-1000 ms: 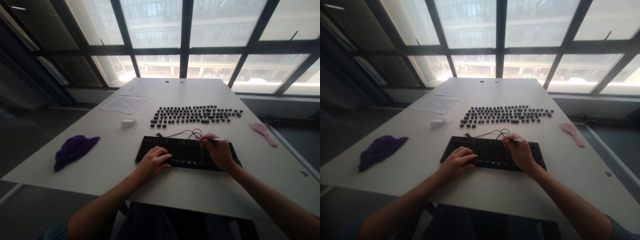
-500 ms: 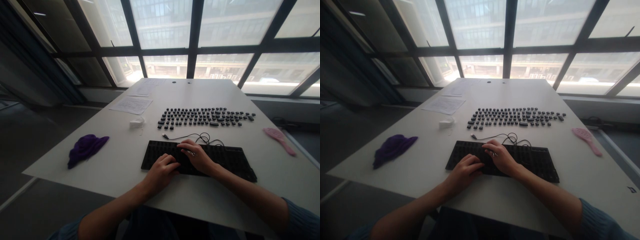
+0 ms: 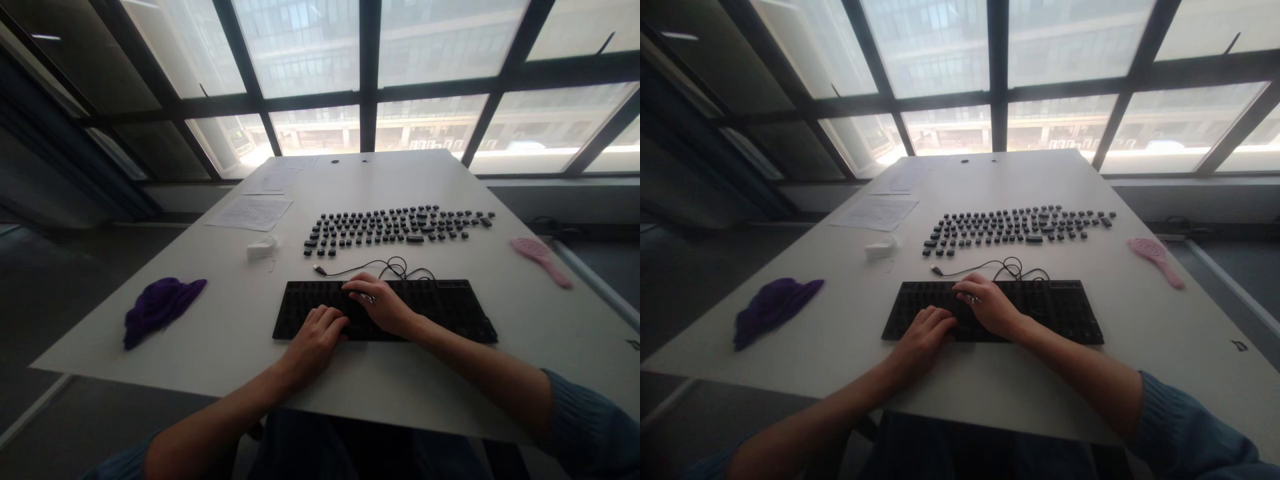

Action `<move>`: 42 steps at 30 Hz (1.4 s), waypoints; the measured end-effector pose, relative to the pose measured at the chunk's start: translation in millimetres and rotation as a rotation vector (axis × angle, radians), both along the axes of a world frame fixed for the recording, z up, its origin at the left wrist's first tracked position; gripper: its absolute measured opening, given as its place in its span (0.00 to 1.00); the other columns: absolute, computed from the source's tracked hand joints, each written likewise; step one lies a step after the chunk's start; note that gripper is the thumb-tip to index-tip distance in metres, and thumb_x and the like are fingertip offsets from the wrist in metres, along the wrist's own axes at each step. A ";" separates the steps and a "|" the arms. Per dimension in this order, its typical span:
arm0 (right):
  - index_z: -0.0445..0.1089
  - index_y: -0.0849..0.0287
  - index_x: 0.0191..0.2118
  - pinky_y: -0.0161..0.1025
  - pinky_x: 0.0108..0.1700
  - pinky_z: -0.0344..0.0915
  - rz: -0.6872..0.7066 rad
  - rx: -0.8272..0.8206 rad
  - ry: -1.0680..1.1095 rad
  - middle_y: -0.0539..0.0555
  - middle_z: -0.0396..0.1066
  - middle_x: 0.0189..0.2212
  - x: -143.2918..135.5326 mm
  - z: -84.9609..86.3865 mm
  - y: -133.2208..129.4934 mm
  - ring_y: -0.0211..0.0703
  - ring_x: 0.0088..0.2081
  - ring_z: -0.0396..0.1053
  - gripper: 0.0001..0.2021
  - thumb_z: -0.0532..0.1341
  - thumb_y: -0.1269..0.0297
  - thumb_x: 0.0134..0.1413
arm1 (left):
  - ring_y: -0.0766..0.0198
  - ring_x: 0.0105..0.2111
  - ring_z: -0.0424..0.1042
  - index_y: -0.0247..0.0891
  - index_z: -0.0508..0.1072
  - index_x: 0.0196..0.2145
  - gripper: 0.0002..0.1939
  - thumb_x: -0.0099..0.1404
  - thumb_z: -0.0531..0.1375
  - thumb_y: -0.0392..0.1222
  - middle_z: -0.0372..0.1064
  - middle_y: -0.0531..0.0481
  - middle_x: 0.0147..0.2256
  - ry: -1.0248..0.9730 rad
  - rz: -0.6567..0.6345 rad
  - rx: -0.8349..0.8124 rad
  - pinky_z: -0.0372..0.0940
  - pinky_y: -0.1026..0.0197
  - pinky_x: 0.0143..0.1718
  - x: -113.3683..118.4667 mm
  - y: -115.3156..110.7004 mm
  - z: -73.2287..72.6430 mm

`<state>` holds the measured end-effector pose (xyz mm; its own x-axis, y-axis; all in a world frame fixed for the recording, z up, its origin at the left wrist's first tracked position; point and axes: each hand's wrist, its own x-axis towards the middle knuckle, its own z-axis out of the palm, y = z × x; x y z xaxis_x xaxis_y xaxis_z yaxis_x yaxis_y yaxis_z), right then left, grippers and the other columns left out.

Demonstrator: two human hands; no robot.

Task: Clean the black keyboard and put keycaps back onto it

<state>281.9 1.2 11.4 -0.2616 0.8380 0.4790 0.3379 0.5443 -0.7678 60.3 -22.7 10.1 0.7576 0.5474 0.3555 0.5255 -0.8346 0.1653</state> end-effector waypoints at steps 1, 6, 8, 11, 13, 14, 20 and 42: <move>0.78 0.54 0.47 0.43 0.51 0.70 0.000 0.001 0.001 0.57 0.73 0.43 0.0 -0.7 0.5 0.45 0.46 0.73 0.10 0.60 0.68 0.66 | 0.53 0.42 0.67 0.35 0.72 0.47 0.09 0.71 0.58 0.32 0.72 0.42 0.44 0.007 0.001 0.001 0.66 0.49 0.45 0.2 0.0 0.0; 0.78 0.55 0.47 0.44 0.52 0.70 0.003 0.015 -0.014 0.57 0.73 0.44 0.1 -2.1 1.6 0.46 0.46 0.73 0.09 0.60 0.68 0.66 | 0.53 0.42 0.66 0.35 0.71 0.47 0.08 0.71 0.58 0.33 0.71 0.43 0.44 -0.008 0.000 -0.005 0.64 0.52 0.44 0.2 -0.1 1.2; 0.78 0.55 0.46 0.45 0.51 0.70 -0.001 0.019 -0.016 0.57 0.74 0.43 0.3 -1.4 1.5 0.46 0.46 0.73 0.09 0.60 0.67 0.66 | 0.54 0.42 0.66 0.35 0.72 0.47 0.08 0.71 0.58 0.32 0.71 0.43 0.43 -0.019 0.001 0.008 0.63 0.52 0.44 0.2 -0.7 2.2; 0.78 0.55 0.46 0.45 0.51 0.70 -0.007 0.022 -0.011 0.57 0.74 0.43 0.7 -0.1 1.5 0.46 0.45 0.73 0.09 0.60 0.67 0.66 | 0.54 0.42 0.66 0.36 0.72 0.47 0.08 0.71 0.58 0.32 0.72 0.43 0.43 -0.022 0.007 0.019 0.61 0.52 0.44 0.4 -1.7 4.3; 0.78 0.55 0.46 0.44 0.51 0.70 -0.005 0.026 -0.007 0.57 0.74 0.43 0.9 0.3 1.9 0.46 0.45 0.73 0.09 0.60 0.67 0.66 | 0.53 0.42 0.66 0.36 0.72 0.46 0.08 0.70 0.58 0.31 0.72 0.44 0.43 -0.022 0.016 0.017 0.60 0.52 0.44 0.4 -2.0 5.5; 0.78 0.55 0.46 0.44 0.51 0.70 -0.004 0.028 -0.005 0.57 0.74 0.43 0.9 0.3 2.2 0.46 0.45 0.73 0.09 0.60 0.67 0.66 | 0.53 0.42 0.66 0.36 0.72 0.46 0.08 0.70 0.58 0.31 0.72 0.44 0.43 -0.022 0.022 0.010 0.60 0.52 0.44 0.2 -1.9 5.9; 0.78 0.56 0.46 0.44 0.51 0.71 -0.004 0.022 -0.028 0.57 0.74 0.43 0.5 0.1 2.6 0.46 0.45 0.73 0.09 0.60 0.69 0.66 | 0.54 0.42 0.66 0.36 0.73 0.46 0.08 0.71 0.57 0.32 0.72 0.44 0.43 -0.042 0.042 -0.107 0.60 0.52 0.43 0.1 1.0 8.9; 0.78 0.57 0.44 0.43 0.50 0.69 -0.014 0.023 -0.040 0.56 0.75 0.42 2.0 2.8 3.4 0.46 0.45 0.73 0.08 0.61 0.70 0.65 | 0.54 0.44 0.67 0.38 0.74 0.45 0.07 0.70 0.60 0.33 0.73 0.46 0.44 -0.088 0.067 -0.214 0.63 0.50 0.47 4.7 6.6 22.2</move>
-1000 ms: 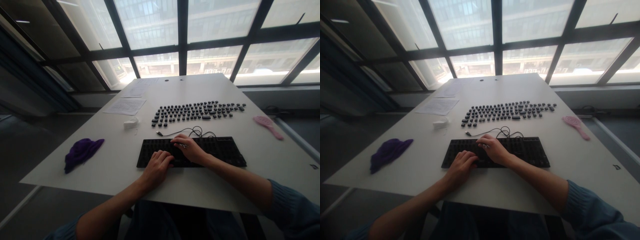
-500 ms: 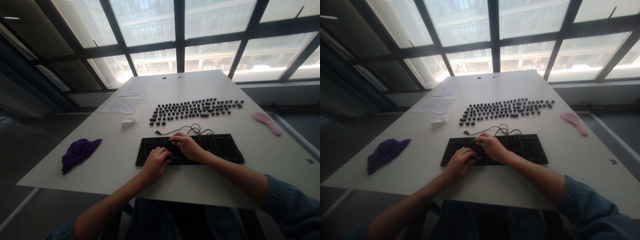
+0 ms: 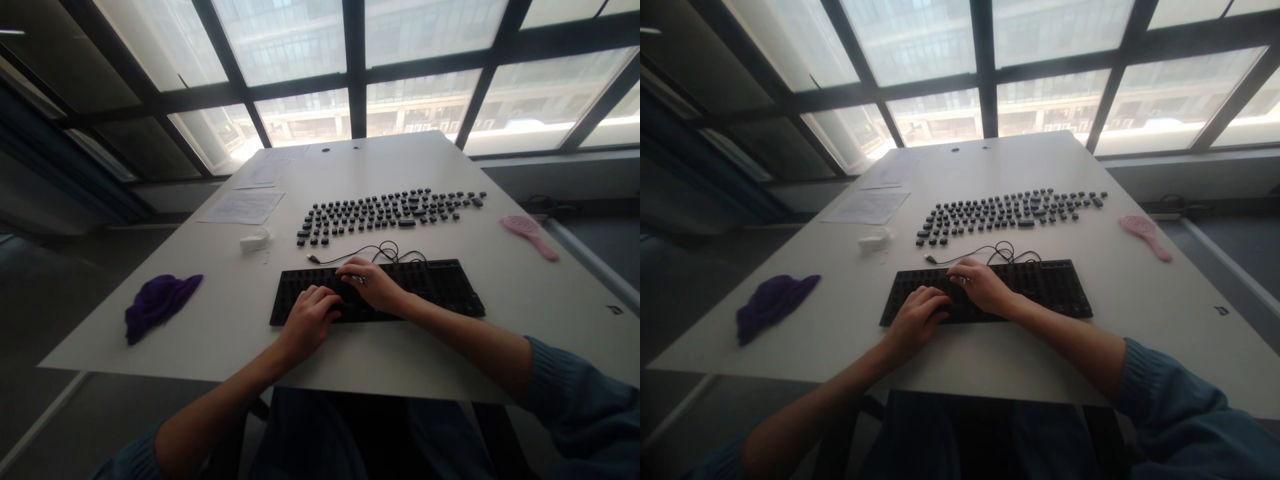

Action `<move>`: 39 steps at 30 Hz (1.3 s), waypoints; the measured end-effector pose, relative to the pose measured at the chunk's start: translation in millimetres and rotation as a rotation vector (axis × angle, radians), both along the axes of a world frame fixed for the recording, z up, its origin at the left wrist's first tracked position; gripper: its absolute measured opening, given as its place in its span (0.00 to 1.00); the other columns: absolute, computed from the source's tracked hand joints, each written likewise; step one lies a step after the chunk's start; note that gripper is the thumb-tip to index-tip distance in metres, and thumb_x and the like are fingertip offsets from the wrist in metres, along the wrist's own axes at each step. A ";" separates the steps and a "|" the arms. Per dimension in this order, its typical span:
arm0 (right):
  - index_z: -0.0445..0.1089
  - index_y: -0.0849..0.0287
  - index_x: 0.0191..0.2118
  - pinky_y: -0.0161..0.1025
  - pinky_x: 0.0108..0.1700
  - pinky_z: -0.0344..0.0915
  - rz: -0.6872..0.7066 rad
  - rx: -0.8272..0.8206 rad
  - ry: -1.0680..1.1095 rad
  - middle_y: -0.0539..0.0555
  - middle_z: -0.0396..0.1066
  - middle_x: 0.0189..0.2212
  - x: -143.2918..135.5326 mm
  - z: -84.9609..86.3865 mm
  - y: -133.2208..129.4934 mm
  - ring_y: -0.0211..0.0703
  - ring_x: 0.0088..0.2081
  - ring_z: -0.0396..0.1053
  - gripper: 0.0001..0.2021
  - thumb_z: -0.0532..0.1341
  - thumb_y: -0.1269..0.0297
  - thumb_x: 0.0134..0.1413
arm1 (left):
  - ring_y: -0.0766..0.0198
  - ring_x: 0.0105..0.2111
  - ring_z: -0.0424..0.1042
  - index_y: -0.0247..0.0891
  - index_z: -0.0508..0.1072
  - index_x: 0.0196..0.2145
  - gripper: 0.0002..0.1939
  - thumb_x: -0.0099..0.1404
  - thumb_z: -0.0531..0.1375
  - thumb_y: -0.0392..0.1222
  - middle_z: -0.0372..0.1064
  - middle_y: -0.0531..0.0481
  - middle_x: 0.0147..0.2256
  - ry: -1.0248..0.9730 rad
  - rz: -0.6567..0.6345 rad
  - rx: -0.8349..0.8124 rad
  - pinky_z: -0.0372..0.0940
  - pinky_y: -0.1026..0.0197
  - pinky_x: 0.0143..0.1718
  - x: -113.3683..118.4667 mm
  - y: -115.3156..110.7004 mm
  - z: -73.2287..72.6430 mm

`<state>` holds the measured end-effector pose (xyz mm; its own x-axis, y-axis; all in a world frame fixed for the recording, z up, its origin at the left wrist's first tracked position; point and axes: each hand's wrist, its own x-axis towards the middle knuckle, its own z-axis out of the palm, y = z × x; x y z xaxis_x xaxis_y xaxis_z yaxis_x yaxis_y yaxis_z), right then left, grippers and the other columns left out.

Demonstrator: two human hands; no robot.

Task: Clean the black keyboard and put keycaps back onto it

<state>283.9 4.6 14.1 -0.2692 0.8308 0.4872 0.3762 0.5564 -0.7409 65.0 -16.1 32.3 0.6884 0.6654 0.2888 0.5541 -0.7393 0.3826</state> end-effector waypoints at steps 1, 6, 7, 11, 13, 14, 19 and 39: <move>0.78 0.58 0.44 0.43 0.50 0.69 -0.001 0.000 0.001 0.57 0.75 0.42 -0.2 0.0 0.0 0.45 0.45 0.73 0.08 0.61 0.70 0.65 | 0.55 0.44 0.67 0.38 0.75 0.45 0.07 0.70 0.60 0.33 0.74 0.46 0.44 -0.012 0.000 -0.010 0.63 0.51 0.47 0.0 1.0 -0.6; 0.78 0.58 0.44 0.43 0.51 0.69 -0.002 -0.010 0.004 0.57 0.75 0.42 -0.1 1.1 -0.4 0.46 0.45 0.73 0.08 0.61 0.70 0.65 | 0.55 0.44 0.68 0.39 0.76 0.45 0.08 0.69 0.62 0.34 0.74 0.47 0.43 -0.028 -0.002 -0.097 0.64 0.50 0.48 1.0 8.9 1.8; 0.78 0.57 0.44 0.43 0.51 0.69 -0.005 -0.009 0.004 0.57 0.75 0.42 0.2 1.1 -0.3 0.46 0.45 0.73 0.08 0.61 0.70 0.65 | 0.54 0.44 0.68 0.39 0.77 0.45 0.08 0.68 0.62 0.33 0.74 0.47 0.43 -0.024 -0.003 -0.115 0.65 0.50 0.48 1.4 10.3 3.2; 0.78 0.56 0.45 0.44 0.50 0.69 -0.010 0.003 0.002 0.57 0.75 0.42 0.7 0.0 0.3 0.46 0.45 0.73 0.09 0.60 0.69 0.65 | 0.54 0.43 0.68 0.39 0.78 0.44 0.08 0.67 0.62 0.33 0.74 0.46 0.42 -0.030 0.006 -0.157 0.66 0.50 0.48 3.1 12.8 7.5; 0.78 0.56 0.45 0.44 0.51 0.69 -0.011 0.001 0.001 0.57 0.75 0.42 0.5 -0.3 0.5 0.46 0.45 0.73 0.09 0.60 0.69 0.65 | 0.54 0.43 0.68 0.39 0.78 0.43 0.08 0.67 0.62 0.33 0.74 0.46 0.42 -0.039 0.008 -0.160 0.66 0.50 0.48 3.3 13.0 8.0; 0.78 0.56 0.44 0.44 0.51 0.69 -0.012 -0.002 0.002 0.57 0.75 0.42 0.3 -0.3 0.5 0.46 0.45 0.73 0.09 0.60 0.69 0.65 | 0.54 0.43 0.68 0.39 0.78 0.43 0.08 0.67 0.63 0.33 0.74 0.46 0.42 -0.042 0.008 -0.158 0.66 0.50 0.48 3.2 13.1 7.9; 0.78 0.58 0.44 0.44 0.51 0.69 -0.014 0.000 0.009 0.57 0.75 0.42 0.0 0.6 0.2 0.46 0.45 0.74 0.08 0.61 0.71 0.64 | 0.54 0.43 0.68 0.40 0.78 0.43 0.08 0.67 0.62 0.34 0.74 0.46 0.42 -0.047 -0.006 -0.141 0.67 0.51 0.48 2.2 13.1 5.9; 0.78 0.57 0.44 0.44 0.52 0.69 0.006 0.009 0.037 0.57 0.76 0.42 1.3 -2.3 1.0 0.45 0.45 0.74 0.08 0.61 0.67 0.66 | 0.56 0.42 0.69 0.39 0.78 0.45 0.11 0.74 0.56 0.43 0.75 0.45 0.41 -0.167 -0.030 -0.114 0.67 0.53 0.47 -12.0 9.7 18.9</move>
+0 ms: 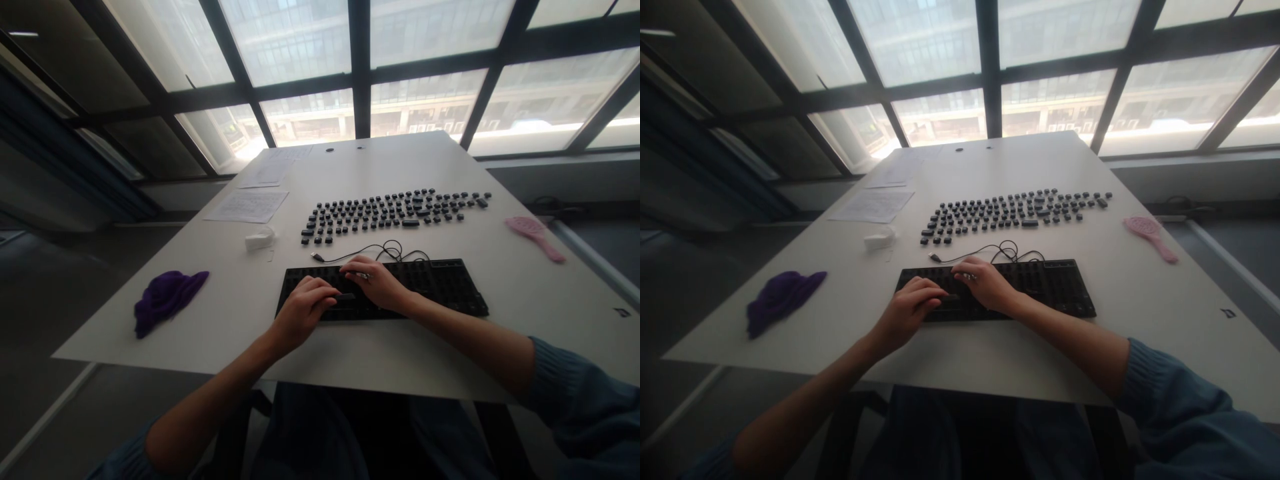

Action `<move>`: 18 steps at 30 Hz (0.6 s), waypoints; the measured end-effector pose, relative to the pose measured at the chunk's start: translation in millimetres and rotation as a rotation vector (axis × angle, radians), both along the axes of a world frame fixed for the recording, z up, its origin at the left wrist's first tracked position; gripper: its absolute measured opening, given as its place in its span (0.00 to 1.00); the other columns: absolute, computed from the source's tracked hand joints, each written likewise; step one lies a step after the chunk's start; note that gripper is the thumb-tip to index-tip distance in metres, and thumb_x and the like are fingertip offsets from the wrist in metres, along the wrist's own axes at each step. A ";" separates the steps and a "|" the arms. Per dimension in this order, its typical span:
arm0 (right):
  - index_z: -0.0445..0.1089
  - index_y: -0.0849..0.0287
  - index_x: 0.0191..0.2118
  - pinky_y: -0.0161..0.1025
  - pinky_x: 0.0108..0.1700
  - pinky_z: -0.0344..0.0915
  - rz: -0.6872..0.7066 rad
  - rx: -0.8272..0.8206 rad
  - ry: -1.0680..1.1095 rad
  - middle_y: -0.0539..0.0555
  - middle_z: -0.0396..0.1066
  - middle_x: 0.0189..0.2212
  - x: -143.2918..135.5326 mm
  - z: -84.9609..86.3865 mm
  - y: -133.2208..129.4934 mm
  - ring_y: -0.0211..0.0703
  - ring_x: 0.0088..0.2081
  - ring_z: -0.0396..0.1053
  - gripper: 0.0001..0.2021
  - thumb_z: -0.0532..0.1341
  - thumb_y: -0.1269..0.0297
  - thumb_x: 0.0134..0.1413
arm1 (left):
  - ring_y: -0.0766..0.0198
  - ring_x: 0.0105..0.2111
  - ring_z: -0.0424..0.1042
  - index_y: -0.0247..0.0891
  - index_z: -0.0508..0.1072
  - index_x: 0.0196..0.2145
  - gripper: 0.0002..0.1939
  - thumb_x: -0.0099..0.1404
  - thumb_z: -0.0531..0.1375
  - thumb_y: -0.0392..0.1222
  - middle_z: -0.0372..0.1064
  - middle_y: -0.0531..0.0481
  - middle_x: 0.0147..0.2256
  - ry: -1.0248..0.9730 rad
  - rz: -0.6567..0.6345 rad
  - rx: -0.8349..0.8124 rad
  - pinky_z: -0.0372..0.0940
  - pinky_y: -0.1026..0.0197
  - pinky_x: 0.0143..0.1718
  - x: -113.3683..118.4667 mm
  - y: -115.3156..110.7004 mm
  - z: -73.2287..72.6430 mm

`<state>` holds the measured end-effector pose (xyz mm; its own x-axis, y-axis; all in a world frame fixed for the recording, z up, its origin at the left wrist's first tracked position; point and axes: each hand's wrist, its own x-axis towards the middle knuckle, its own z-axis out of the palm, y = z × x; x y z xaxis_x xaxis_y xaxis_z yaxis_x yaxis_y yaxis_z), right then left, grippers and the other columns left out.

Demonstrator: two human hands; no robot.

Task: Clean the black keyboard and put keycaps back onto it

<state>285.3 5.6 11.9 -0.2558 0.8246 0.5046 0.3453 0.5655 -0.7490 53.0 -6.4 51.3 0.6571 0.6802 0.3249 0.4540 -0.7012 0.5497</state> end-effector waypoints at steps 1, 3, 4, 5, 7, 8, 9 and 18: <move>0.78 0.57 0.44 0.44 0.52 0.68 -0.002 -0.002 0.001 0.57 0.76 0.42 0.0 -0.3 0.1 0.45 0.46 0.74 0.08 0.61 0.68 0.66 | 0.56 0.43 0.70 0.40 0.78 0.45 0.10 0.73 0.57 0.43 0.74 0.45 0.41 -0.011 0.018 -0.011 0.67 0.53 0.48 -1.1 1.2 2.2; 0.78 0.57 0.44 0.43 0.52 0.68 -0.004 -0.007 -0.001 0.56 0.76 0.42 -0.1 -0.3 0.1 0.45 0.45 0.73 0.08 0.61 0.68 0.66 | 0.57 0.43 0.71 0.40 0.78 0.45 0.09 0.71 0.60 0.42 0.74 0.46 0.42 -0.048 0.072 -0.046 0.67 0.53 0.48 -4.1 5.6 7.2; 0.78 0.57 0.44 0.43 0.51 0.68 -0.003 -0.009 -0.004 0.56 0.75 0.42 -0.2 -0.1 0.0 0.45 0.45 0.73 0.08 0.61 0.68 0.66 | 0.57 0.43 0.71 0.40 0.78 0.45 0.09 0.71 0.60 0.42 0.74 0.46 0.42 -0.072 0.107 -0.065 0.68 0.54 0.48 -6.1 8.8 10.3; 0.78 0.57 0.45 0.43 0.51 0.69 0.000 -0.008 -0.010 0.56 0.75 0.42 -0.3 0.3 -0.2 0.45 0.45 0.73 0.08 0.61 0.68 0.66 | 0.58 0.42 0.72 0.40 0.79 0.45 0.09 0.70 0.61 0.43 0.74 0.46 0.42 -0.093 0.145 -0.080 0.68 0.55 0.47 -8.6 12.7 13.8; 0.78 0.57 0.45 0.44 0.51 0.69 0.005 -0.003 -0.025 0.57 0.75 0.42 -0.6 1.3 -0.8 0.46 0.45 0.73 0.08 0.60 0.67 0.66 | 0.60 0.38 0.72 0.39 0.79 0.43 0.09 0.68 0.62 0.43 0.74 0.48 0.40 -0.128 0.229 -0.085 0.68 0.58 0.43 -14.3 21.5 21.6; 0.78 0.57 0.45 0.45 0.51 0.69 0.007 0.000 -0.032 0.57 0.75 0.42 -0.7 1.8 -1.2 0.46 0.45 0.73 0.09 0.60 0.67 0.67 | 0.61 0.36 0.71 0.39 0.79 0.43 0.09 0.67 0.63 0.44 0.74 0.48 0.40 -0.139 0.267 -0.078 0.68 0.59 0.41 -17.4 25.9 25.2; 0.78 0.57 0.46 0.45 0.51 0.69 0.008 0.003 -0.039 0.58 0.75 0.42 -0.7 2.1 -1.6 0.46 0.45 0.73 0.09 0.60 0.67 0.67 | 0.62 0.34 0.71 0.39 0.80 0.43 0.10 0.67 0.63 0.44 0.75 0.48 0.39 -0.144 0.297 -0.072 0.68 0.59 0.38 -20.2 29.7 28.3; 0.75 0.57 0.49 0.45 0.49 0.72 0.016 0.134 -0.233 0.60 0.74 0.44 -3.7 8.3 -8.4 0.47 0.45 0.73 0.10 0.59 0.70 0.67 | 0.60 0.35 0.74 0.40 0.81 0.42 0.14 0.64 0.65 0.50 0.77 0.47 0.38 -0.108 0.326 -0.042 0.69 0.59 0.36 -26.7 56.4 36.5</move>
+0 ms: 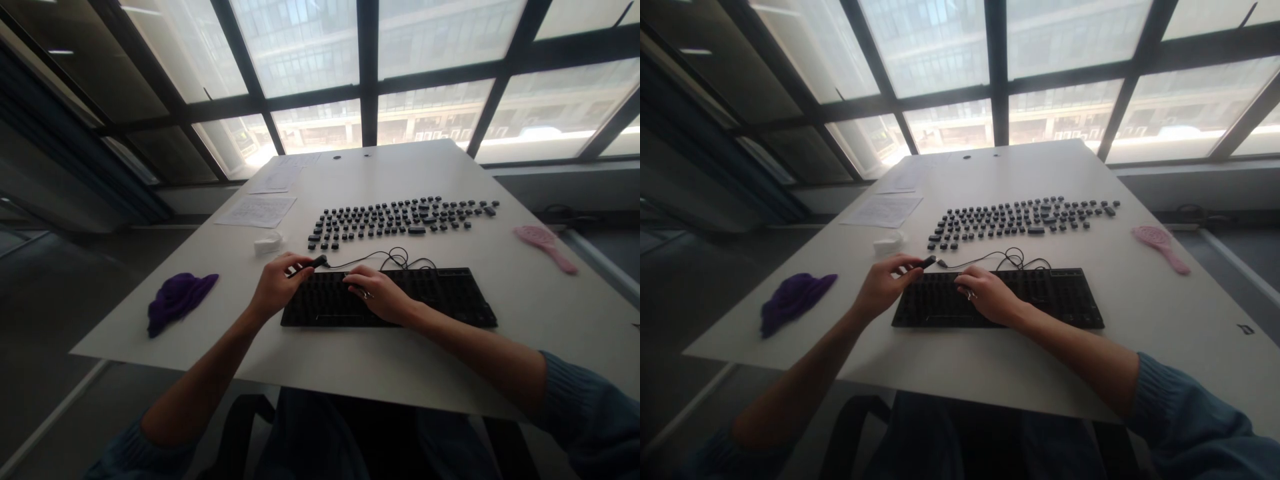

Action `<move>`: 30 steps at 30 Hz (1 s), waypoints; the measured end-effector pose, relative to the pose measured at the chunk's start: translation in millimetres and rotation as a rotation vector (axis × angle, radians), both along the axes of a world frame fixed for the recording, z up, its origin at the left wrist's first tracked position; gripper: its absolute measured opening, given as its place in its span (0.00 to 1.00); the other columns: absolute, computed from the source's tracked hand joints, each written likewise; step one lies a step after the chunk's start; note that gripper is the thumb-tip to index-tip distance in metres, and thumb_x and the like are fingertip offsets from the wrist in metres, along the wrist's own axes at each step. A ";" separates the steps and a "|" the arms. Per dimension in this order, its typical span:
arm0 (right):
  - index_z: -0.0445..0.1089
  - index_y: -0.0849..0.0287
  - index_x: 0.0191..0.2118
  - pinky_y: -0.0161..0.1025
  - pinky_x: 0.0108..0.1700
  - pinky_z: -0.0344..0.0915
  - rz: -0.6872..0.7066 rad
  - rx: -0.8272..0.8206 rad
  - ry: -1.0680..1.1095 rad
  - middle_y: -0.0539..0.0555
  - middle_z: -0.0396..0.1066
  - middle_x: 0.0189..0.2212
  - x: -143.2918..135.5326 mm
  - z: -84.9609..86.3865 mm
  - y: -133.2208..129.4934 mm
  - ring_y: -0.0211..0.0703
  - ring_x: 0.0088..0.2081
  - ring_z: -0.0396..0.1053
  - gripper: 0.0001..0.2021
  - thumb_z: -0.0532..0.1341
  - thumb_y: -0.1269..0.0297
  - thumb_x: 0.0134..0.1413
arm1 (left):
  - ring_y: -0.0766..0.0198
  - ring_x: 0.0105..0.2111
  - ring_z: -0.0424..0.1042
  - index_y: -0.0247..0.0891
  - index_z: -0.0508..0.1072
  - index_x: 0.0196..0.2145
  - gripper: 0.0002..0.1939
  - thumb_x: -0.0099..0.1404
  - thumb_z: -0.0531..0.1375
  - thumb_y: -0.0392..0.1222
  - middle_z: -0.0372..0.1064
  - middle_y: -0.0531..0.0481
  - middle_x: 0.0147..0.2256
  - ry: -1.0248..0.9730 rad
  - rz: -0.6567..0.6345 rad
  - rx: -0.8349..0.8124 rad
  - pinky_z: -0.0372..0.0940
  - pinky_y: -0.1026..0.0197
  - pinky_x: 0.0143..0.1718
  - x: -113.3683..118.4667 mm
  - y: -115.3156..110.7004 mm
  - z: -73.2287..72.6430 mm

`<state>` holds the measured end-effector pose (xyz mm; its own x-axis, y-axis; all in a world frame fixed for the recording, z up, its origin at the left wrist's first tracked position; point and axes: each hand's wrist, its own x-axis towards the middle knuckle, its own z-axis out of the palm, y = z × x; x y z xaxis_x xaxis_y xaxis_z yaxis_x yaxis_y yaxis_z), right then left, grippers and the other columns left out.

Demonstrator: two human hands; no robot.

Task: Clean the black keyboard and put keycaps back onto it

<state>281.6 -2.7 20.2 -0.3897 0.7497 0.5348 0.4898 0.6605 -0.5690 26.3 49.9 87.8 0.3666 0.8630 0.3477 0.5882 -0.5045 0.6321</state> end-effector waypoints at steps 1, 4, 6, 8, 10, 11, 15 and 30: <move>0.75 0.58 0.50 0.45 0.49 0.72 0.008 0.045 -0.065 0.61 0.74 0.45 -1.0 3.0 -2.3 0.48 0.46 0.73 0.11 0.58 0.71 0.67 | 0.60 0.34 0.74 0.40 0.81 0.42 0.14 0.64 0.65 0.50 0.78 0.47 0.38 0.017 0.011 0.022 0.69 0.59 0.37 2.3 9.9 1.6; 0.73 0.59 0.51 0.45 0.46 0.73 0.029 0.189 -0.246 0.63 0.73 0.47 -5.0 14.6 -12.9 0.50 0.49 0.71 0.12 0.56 0.72 0.68 | 0.60 0.34 0.75 0.39 0.82 0.41 0.12 0.63 0.66 0.47 0.79 0.47 0.37 0.092 0.008 0.079 0.69 0.58 0.40 17.5 48.2 5.4; 0.72 0.60 0.51 0.44 0.45 0.74 0.043 0.263 -0.299 0.63 0.73 0.47 -8.4 21.8 -21.8 0.50 0.48 0.71 0.11 0.55 0.71 0.69 | 0.61 0.34 0.75 0.38 0.82 0.41 0.11 0.63 0.67 0.44 0.78 0.48 0.37 0.177 -0.043 0.097 0.68 0.59 0.40 35.8 73.1 4.5; 0.71 0.60 0.51 0.43 0.44 0.74 0.069 0.308 -0.311 0.62 0.73 0.46 -11.8 26.7 -30.0 0.49 0.47 0.71 0.11 0.54 0.69 0.70 | 0.61 0.35 0.75 0.38 0.82 0.42 0.10 0.62 0.67 0.41 0.78 0.48 0.37 0.275 -0.123 0.093 0.68 0.60 0.41 59.0 91.5 0.3; 0.71 0.60 0.51 0.43 0.44 0.73 0.099 0.322 -0.311 0.62 0.74 0.45 -14.2 29.0 -35.6 0.48 0.46 0.71 0.11 0.54 0.68 0.71 | 0.61 0.36 0.75 0.39 0.83 0.40 0.09 0.61 0.68 0.39 0.77 0.48 0.38 0.345 -0.195 0.085 0.68 0.60 0.42 83.3 102.2 -6.2; 0.71 0.60 0.50 0.42 0.44 0.73 0.108 0.323 -0.312 0.62 0.74 0.45 -14.9 29.6 -37.3 0.48 0.46 0.71 0.11 0.54 0.68 0.71 | 0.60 0.37 0.75 0.40 0.83 0.39 0.08 0.61 0.69 0.39 0.77 0.48 0.37 0.366 -0.221 0.085 0.68 0.59 0.43 94.5 105.3 -9.9; 0.71 0.61 0.50 0.42 0.43 0.73 0.117 0.309 -0.322 0.62 0.73 0.46 -15.2 31.4 -39.7 0.49 0.46 0.70 0.10 0.54 0.68 0.71 | 0.57 0.40 0.75 0.41 0.84 0.38 0.06 0.61 0.69 0.39 0.78 0.48 0.38 0.434 -0.279 0.100 0.66 0.57 0.47 123.6 112.4 -24.0; 0.69 0.62 0.50 0.41 0.44 0.71 0.149 0.307 -0.329 0.60 0.72 0.44 -17.3 31.5 -41.3 0.46 0.46 0.69 0.08 0.55 0.70 0.70 | 0.55 0.42 0.76 0.41 0.83 0.39 0.07 0.61 0.68 0.40 0.80 0.47 0.40 0.480 -0.275 0.103 0.67 0.58 0.47 133.5 121.2 -41.9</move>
<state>264.3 -44.1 51.7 -0.6673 0.4992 0.5527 0.4983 0.8508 -0.1669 159.8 171.1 45.8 0.7108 0.6839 0.1642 0.6359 -0.7246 0.2655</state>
